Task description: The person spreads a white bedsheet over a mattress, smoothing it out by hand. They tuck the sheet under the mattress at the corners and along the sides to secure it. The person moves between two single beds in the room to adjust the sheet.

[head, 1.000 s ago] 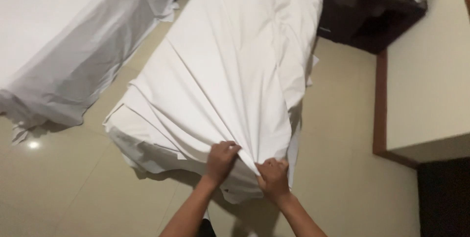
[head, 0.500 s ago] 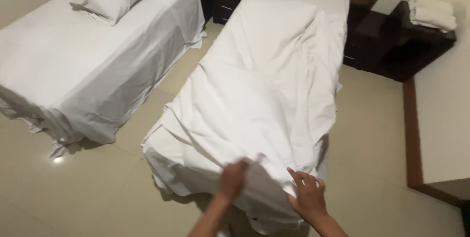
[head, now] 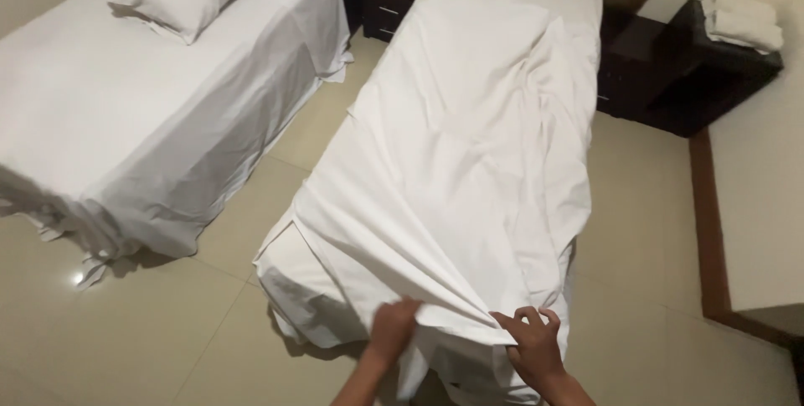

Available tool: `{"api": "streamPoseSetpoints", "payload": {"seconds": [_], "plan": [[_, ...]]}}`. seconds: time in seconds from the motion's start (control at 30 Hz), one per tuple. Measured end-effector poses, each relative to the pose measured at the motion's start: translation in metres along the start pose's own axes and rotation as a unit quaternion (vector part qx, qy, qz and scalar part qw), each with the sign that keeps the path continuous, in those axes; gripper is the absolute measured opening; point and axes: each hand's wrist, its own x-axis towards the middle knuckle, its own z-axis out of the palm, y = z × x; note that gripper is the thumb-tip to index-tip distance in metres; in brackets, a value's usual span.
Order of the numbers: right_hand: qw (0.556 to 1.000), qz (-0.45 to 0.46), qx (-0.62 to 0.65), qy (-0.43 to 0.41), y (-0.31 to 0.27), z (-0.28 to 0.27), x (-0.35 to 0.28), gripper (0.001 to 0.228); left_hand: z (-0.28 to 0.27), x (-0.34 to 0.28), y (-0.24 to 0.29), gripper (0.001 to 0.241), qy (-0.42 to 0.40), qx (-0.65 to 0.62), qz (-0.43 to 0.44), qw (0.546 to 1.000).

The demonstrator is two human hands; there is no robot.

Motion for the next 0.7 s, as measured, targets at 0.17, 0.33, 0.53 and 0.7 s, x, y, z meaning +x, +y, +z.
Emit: {"api": "streamPoseSetpoints", "payload": {"seconds": [0.17, 0.33, 0.53, 0.7], "plan": [[0.999, 0.043, -0.028, 0.004, 0.005, -0.008, 0.001, 0.066, -0.048, 0.025, -0.016, 0.022, 0.101, -0.032, -0.195, 0.975], [0.991, 0.128, -0.023, -0.037, 0.009, 0.003, 0.005, 0.053, -0.043, 0.024, 0.013, 0.033, -0.035, -0.077, -0.284, 0.955], [0.998, 0.047, 0.032, 0.029, -0.05, -0.003, 0.032, 0.059, -0.049, 0.027, 0.071, 0.09, 0.003, -0.1, -0.076, 0.992], [0.993, -0.018, 0.074, 0.095, -0.072, -0.005, 0.055, 0.05, -0.033, 0.027, 0.039, 0.068, 0.016, -0.006, -0.167, 0.986]]}}
